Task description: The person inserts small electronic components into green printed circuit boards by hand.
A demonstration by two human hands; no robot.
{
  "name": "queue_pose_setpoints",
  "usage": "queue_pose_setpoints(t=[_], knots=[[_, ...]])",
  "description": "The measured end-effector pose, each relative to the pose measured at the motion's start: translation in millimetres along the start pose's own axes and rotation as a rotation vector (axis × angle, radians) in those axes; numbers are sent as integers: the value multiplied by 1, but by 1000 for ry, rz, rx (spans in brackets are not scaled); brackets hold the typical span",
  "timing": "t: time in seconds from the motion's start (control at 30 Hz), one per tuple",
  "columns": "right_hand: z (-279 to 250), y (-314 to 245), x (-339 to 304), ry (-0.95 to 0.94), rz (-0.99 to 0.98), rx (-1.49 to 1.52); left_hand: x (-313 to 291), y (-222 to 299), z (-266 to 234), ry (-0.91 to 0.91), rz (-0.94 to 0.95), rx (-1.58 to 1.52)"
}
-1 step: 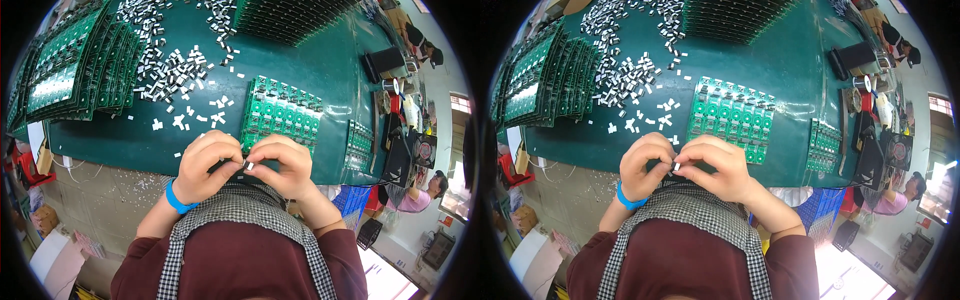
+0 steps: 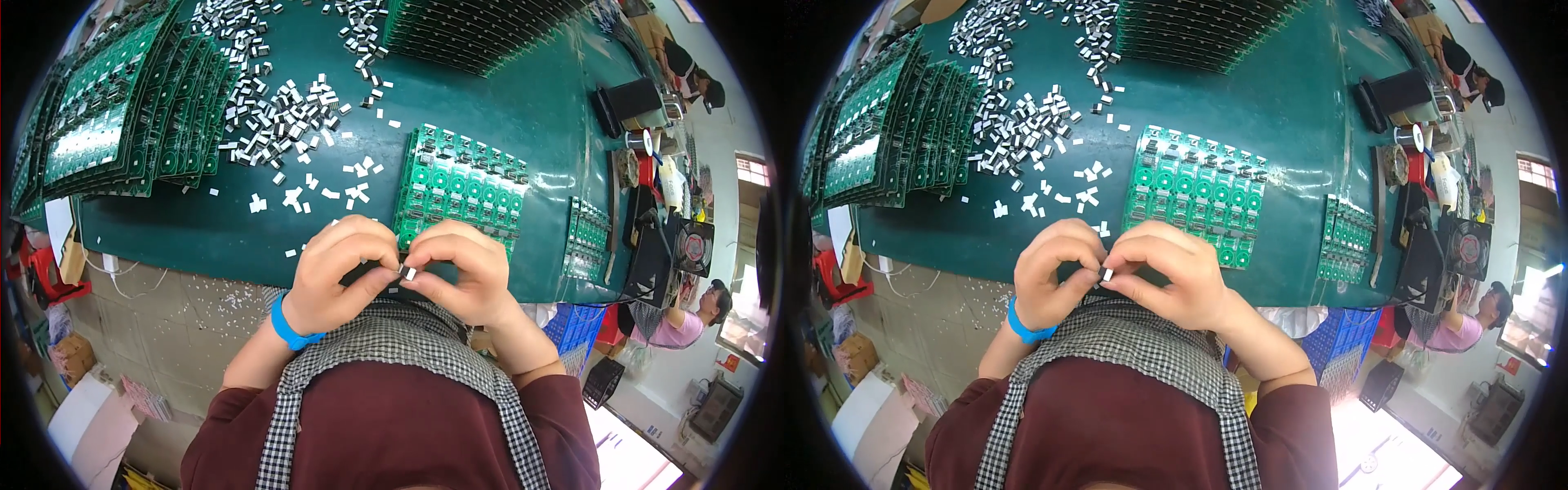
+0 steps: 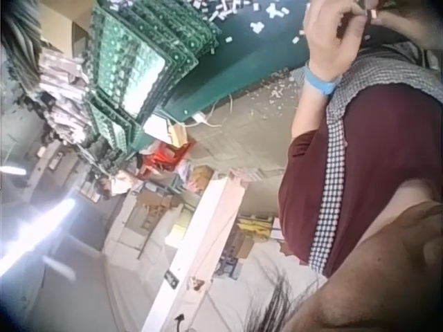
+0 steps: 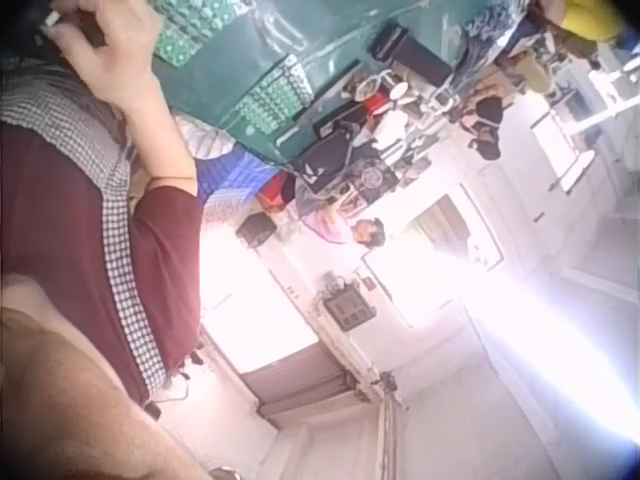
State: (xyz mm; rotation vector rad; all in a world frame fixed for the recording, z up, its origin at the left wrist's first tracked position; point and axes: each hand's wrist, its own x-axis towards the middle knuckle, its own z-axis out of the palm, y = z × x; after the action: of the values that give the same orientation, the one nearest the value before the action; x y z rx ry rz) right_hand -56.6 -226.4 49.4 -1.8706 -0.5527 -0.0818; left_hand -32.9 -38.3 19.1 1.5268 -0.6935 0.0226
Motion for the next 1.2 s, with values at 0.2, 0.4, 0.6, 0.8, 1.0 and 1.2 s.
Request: queue_pose_setpoints(t=[0.2, 0.4, 0.6, 0.8, 1.0, 1.2], knots=[[2, -2, -4, 36, 72, -167, -4, 1, 8, 13, 25, 264], [13, -3, -11, 215, 23, -339, -4, -1, 10, 104, 81, 327], [4, 1, -2, 176, 5, -251, 1, -3, 7, 96, 34, 223], [-35, 35, 20, 270, 47, -704, 2, -15, -30, 286, -150, 788], [-34, 44, 24, 166, 7, -815, -3, -29, -41, 303, -407, 929], [-32, 45, 24, 171, -15, -859, -2, -27, -46, 285, -434, 899]])
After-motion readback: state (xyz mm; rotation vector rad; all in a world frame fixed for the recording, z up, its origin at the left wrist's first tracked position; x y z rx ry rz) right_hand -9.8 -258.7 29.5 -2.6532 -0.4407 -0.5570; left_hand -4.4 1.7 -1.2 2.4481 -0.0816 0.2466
